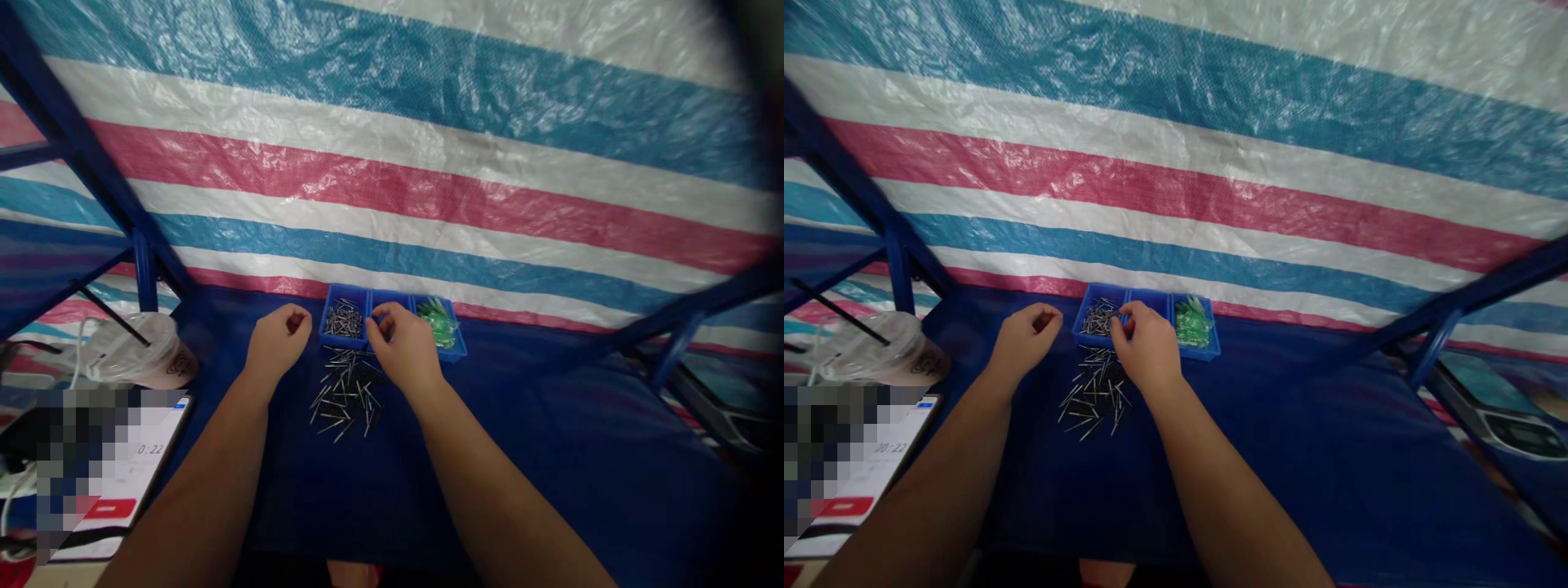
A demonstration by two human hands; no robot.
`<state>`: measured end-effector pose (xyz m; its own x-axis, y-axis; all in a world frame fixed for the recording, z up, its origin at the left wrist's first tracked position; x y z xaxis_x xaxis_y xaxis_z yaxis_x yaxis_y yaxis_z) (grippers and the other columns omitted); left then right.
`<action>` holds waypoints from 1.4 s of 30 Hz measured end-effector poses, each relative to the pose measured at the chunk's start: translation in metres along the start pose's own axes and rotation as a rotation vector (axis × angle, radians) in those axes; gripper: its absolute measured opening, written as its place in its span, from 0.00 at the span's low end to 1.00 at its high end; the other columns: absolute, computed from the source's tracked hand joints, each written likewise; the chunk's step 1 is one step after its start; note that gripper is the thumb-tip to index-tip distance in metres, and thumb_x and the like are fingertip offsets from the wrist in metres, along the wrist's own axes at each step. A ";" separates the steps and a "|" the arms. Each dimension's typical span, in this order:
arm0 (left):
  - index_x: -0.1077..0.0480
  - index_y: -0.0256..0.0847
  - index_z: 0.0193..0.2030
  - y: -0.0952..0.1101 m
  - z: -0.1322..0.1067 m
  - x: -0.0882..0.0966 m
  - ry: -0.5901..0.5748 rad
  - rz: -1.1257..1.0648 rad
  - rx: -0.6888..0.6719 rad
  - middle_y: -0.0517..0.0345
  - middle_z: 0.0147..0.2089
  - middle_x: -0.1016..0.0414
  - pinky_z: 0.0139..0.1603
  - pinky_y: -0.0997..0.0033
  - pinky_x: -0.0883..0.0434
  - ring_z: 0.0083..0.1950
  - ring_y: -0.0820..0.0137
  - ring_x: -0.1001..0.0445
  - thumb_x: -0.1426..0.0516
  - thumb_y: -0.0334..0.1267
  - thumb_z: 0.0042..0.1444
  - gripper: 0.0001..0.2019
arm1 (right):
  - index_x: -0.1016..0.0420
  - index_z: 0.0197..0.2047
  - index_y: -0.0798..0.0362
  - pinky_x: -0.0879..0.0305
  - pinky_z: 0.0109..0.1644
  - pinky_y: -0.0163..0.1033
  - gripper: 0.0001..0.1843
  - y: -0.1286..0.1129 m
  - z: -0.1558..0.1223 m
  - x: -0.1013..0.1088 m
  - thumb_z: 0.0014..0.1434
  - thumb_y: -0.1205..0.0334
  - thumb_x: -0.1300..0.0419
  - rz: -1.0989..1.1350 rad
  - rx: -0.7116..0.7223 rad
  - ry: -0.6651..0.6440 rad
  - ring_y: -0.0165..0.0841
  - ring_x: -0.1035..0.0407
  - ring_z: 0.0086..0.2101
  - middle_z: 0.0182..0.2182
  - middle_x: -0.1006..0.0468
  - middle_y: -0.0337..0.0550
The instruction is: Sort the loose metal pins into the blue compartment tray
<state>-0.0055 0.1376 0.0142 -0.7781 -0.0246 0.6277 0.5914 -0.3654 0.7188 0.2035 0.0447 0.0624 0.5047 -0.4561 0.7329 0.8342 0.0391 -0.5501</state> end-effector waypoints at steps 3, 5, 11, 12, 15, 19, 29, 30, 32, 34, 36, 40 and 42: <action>0.22 0.43 0.37 -0.002 -0.009 -0.013 -0.234 0.051 0.003 0.58 0.32 0.21 0.34 0.69 0.34 0.32 0.68 0.26 0.42 0.42 0.56 0.08 | 0.23 0.39 0.52 0.41 0.34 0.36 0.06 0.012 -0.020 -0.001 0.62 0.61 0.41 -0.025 0.009 -0.148 0.30 0.31 0.27 0.25 0.23 0.38; 0.22 0.43 0.37 -0.001 -0.018 -0.026 -0.407 0.083 -0.013 0.57 0.32 0.21 0.34 0.68 0.35 0.32 0.67 0.25 0.40 0.43 0.55 0.09 | 0.22 0.37 0.51 0.42 0.32 0.36 0.06 0.024 -0.034 -0.010 0.61 0.63 0.41 -0.087 -0.014 -0.290 0.30 0.31 0.26 0.25 0.23 0.37; 0.21 0.43 0.44 0.005 -0.029 -0.052 -0.550 0.199 -0.101 0.53 0.39 0.19 0.37 0.65 0.33 0.37 0.62 0.24 0.38 0.48 0.54 0.15 | 0.19 0.44 0.48 0.42 0.33 0.36 0.09 0.043 -0.052 -0.041 0.62 0.61 0.40 -0.249 -0.057 -0.503 0.33 0.28 0.31 0.32 0.19 0.40; 0.21 0.44 0.44 0.006 -0.030 -0.055 -0.558 0.222 -0.115 0.53 0.40 0.19 0.38 0.64 0.33 0.38 0.62 0.24 0.38 0.48 0.55 0.14 | 0.19 0.46 0.48 0.41 0.34 0.36 0.10 0.043 -0.052 -0.045 0.63 0.60 0.40 -0.275 -0.065 -0.503 0.33 0.27 0.32 0.33 0.18 0.41; 0.21 0.44 0.40 0.007 -0.032 -0.063 -0.587 0.278 -0.137 0.53 0.39 0.20 0.39 0.64 0.33 0.39 0.61 0.24 0.40 0.43 0.57 0.09 | 0.19 0.47 0.47 0.39 0.36 0.37 0.12 0.044 -0.052 -0.053 0.64 0.60 0.42 -0.339 -0.094 -0.489 0.35 0.26 0.34 0.37 0.17 0.44; 0.22 0.42 0.38 0.008 -0.034 -0.066 -0.576 0.304 -0.170 0.50 0.42 0.20 0.43 0.64 0.33 0.42 0.61 0.24 0.42 0.39 0.59 0.08 | 0.20 0.45 0.47 0.37 0.37 0.37 0.10 0.046 -0.053 -0.057 0.64 0.60 0.43 -0.355 -0.123 -0.494 0.37 0.25 0.36 0.38 0.17 0.44; 0.25 0.40 0.39 0.019 -0.022 -0.045 -0.514 -0.196 -0.146 0.58 0.31 0.24 0.33 0.71 0.36 0.31 0.70 0.30 0.43 0.46 0.62 0.12 | 0.24 0.44 0.50 0.37 0.38 0.38 0.10 0.042 -0.055 -0.055 0.66 0.62 0.46 -0.336 -0.105 -0.532 0.38 0.24 0.37 0.40 0.18 0.48; 0.26 0.40 0.39 0.019 -0.018 -0.041 -0.420 -0.244 -0.122 0.58 0.30 0.26 0.31 0.72 0.37 0.30 0.71 0.31 0.43 0.47 0.62 0.13 | 0.24 0.44 0.50 0.37 0.38 0.39 0.09 0.040 -0.055 -0.054 0.67 0.62 0.46 -0.330 -0.090 -0.527 0.39 0.24 0.37 0.40 0.18 0.48; 0.27 0.40 0.37 0.015 -0.012 -0.032 -0.210 -0.244 -0.062 0.61 0.27 0.30 0.29 0.72 0.39 0.27 0.73 0.34 0.42 0.51 0.61 0.15 | 0.25 0.43 0.50 0.36 0.39 0.39 0.08 0.036 -0.055 -0.051 0.67 0.63 0.46 -0.306 -0.057 -0.504 0.39 0.24 0.37 0.40 0.19 0.47; 0.29 0.40 0.32 0.014 -0.011 -0.027 -0.094 -0.156 -0.039 0.64 0.23 0.35 0.27 0.72 0.42 0.24 0.73 0.38 0.41 0.54 0.60 0.17 | 0.26 0.43 0.51 0.36 0.39 0.39 0.07 0.030 -0.055 -0.046 0.67 0.64 0.46 -0.253 -0.005 -0.468 0.38 0.25 0.38 0.40 0.20 0.46; 0.32 0.41 0.27 0.015 -0.011 -0.026 -0.084 -0.087 -0.065 0.65 0.21 0.38 0.26 0.71 0.44 0.24 0.73 0.39 0.42 0.54 0.61 0.20 | 0.27 0.42 0.51 0.35 0.42 0.39 0.07 0.019 -0.055 -0.039 0.68 0.65 0.46 -0.166 0.096 -0.433 0.36 0.26 0.39 0.40 0.22 0.45; 0.31 0.40 0.28 0.012 -0.009 -0.014 -0.105 -0.049 -0.092 0.63 0.23 0.35 0.29 0.71 0.41 0.26 0.73 0.36 0.45 0.49 0.63 0.17 | 0.29 0.45 0.52 0.34 0.50 0.39 0.07 -0.002 -0.055 -0.025 0.70 0.65 0.48 0.054 0.309 -0.340 0.35 0.30 0.45 0.45 0.26 0.47; 0.28 0.40 0.31 0.009 -0.009 -0.016 -0.212 -0.017 -0.096 0.62 0.25 0.30 0.30 0.71 0.39 0.27 0.72 0.34 0.44 0.47 0.61 0.14 | 0.29 0.45 0.52 0.34 0.51 0.39 0.08 -0.002 -0.054 -0.020 0.70 0.65 0.49 0.115 0.313 -0.292 0.34 0.30 0.45 0.44 0.26 0.47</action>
<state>0.0103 0.1262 0.0077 -0.7196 0.1748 0.6720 0.5481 -0.4512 0.7043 0.1793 0.0054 0.0274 0.6025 -0.1643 0.7810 0.7732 0.3628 -0.5201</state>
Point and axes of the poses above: each hand's wrist, its own z-axis towards the middle knuckle, its own x-axis out of the back of the hand, y = z × x, the point moved 8 cm from there along z, towards the middle knuckle
